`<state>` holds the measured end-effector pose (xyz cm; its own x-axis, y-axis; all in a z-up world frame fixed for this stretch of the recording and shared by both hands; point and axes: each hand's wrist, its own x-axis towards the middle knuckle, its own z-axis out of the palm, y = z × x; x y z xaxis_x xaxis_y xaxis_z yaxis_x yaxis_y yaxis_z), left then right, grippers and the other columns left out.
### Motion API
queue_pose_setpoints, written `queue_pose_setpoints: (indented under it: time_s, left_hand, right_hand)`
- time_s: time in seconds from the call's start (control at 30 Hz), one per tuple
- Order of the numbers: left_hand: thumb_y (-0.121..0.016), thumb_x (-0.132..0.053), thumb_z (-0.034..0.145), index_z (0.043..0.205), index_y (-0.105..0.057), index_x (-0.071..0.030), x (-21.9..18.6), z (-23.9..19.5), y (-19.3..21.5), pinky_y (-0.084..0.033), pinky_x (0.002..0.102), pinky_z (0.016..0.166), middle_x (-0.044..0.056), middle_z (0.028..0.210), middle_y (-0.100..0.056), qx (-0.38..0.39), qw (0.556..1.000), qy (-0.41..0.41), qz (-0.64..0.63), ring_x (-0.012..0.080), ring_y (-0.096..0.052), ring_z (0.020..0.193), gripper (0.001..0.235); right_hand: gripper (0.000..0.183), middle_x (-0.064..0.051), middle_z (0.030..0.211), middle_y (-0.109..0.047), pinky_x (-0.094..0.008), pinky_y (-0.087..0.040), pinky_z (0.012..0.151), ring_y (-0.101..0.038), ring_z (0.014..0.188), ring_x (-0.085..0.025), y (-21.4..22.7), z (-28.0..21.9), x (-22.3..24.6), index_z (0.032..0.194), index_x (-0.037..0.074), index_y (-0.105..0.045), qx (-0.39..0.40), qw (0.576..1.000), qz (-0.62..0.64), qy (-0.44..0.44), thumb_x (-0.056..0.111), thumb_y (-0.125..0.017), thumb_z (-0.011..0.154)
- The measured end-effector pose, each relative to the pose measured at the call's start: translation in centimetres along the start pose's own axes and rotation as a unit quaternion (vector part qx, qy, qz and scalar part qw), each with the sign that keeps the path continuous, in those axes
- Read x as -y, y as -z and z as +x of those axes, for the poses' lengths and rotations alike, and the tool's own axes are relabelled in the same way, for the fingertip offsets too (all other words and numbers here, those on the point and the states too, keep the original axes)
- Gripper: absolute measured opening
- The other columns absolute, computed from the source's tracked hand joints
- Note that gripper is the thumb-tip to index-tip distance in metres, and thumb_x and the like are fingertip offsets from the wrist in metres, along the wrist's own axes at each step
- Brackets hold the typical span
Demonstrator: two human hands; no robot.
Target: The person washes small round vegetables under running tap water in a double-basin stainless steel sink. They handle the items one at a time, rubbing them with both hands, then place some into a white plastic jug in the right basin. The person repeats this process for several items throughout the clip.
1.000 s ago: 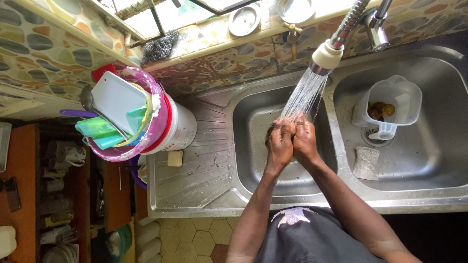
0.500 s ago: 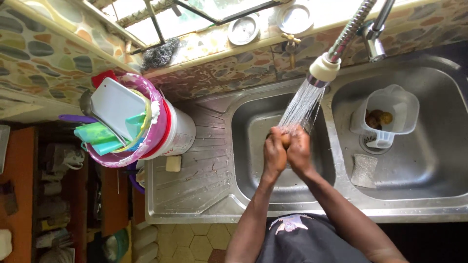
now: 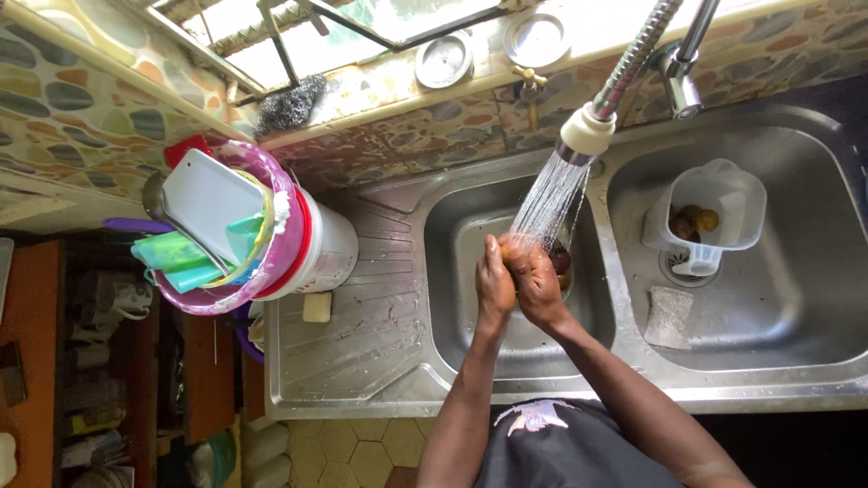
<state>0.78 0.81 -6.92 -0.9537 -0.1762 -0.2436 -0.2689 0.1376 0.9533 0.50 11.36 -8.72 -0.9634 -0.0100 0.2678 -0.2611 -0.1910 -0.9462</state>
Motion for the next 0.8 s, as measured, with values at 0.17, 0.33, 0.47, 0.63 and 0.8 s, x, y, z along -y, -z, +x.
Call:
queue_pose_setpoints:
  time_s: [0.17,0.33,0.47,0.63,0.8]
  left_hand:
    - [-0.052,-0.051,0.124,0.115,-0.082,-0.002,1.1,-0.6,-0.6,-0.058,0.051,0.107,0.019,0.111,-0.077,0.066,0.997,-0.020,-0.043,0.0288,-0.071,0.113,0.058]
    - [-0.064,-0.044,0.121,0.104,-0.078,-0.012,-0.8,-1.0,-1.4,-0.054,0.036,0.078,0.004,0.091,-0.072,0.071,0.989,0.033,-0.129,0.0165,-0.065,0.086,0.040]
    - [-0.054,-0.036,0.122,0.127,-0.071,-0.001,-3.2,-1.9,-1.6,-0.042,0.038,0.089,0.016,0.121,-0.068,0.033,0.981,0.070,-0.178,0.0218,-0.058,0.109,0.040]
    - [-0.045,-0.048,0.127,0.135,-0.080,-0.002,4.9,0.7,-2.1,-0.053,0.056,0.118,0.022,0.128,-0.078,0.058,0.994,0.015,-0.096,0.0312,-0.069,0.127,0.058]
    - [-0.055,-0.038,0.123,0.122,-0.084,-0.001,3.1,-0.8,-2.4,-0.055,0.050,0.115,0.020,0.123,-0.082,0.032,0.997,-0.019,-0.070,0.0216,-0.067,0.126,0.047]
  right_hand:
    - [0.050,-0.014,0.070,-0.070,-0.042,-0.053,0.064,-0.063,0.064,-0.020,-0.9,1.8,4.3,0.081,0.003,-0.075,-0.116,0.986,-0.005,-0.122,0.020,-0.047,0.119]
    - [0.056,-0.012,0.046,-0.053,-0.036,-0.040,0.029,-0.051,0.031,-0.019,-2.0,2.6,8.9,0.065,0.004,-0.064,-0.194,0.946,0.089,-0.244,0.021,-0.049,0.116]
    - [0.036,-0.016,0.083,-0.064,-0.043,-0.047,0.064,-0.060,0.070,-0.024,-0.7,0.3,5.3,0.099,0.003,-0.070,-0.135,0.980,0.018,-0.143,0.027,-0.052,0.119]
    - [0.044,-0.022,0.129,-0.077,-0.052,-0.056,0.110,-0.072,0.120,-0.030,0.4,-0.8,1.6,0.143,0.001,-0.076,-0.049,0.996,-0.075,-0.004,0.035,-0.057,0.124]
    - [0.044,-0.008,0.080,-0.069,-0.026,-0.050,0.040,-0.057,0.061,-0.009,-0.7,-0.1,3.3,0.110,0.005,-0.081,-0.174,0.974,0.025,-0.143,0.028,-0.046,0.126]
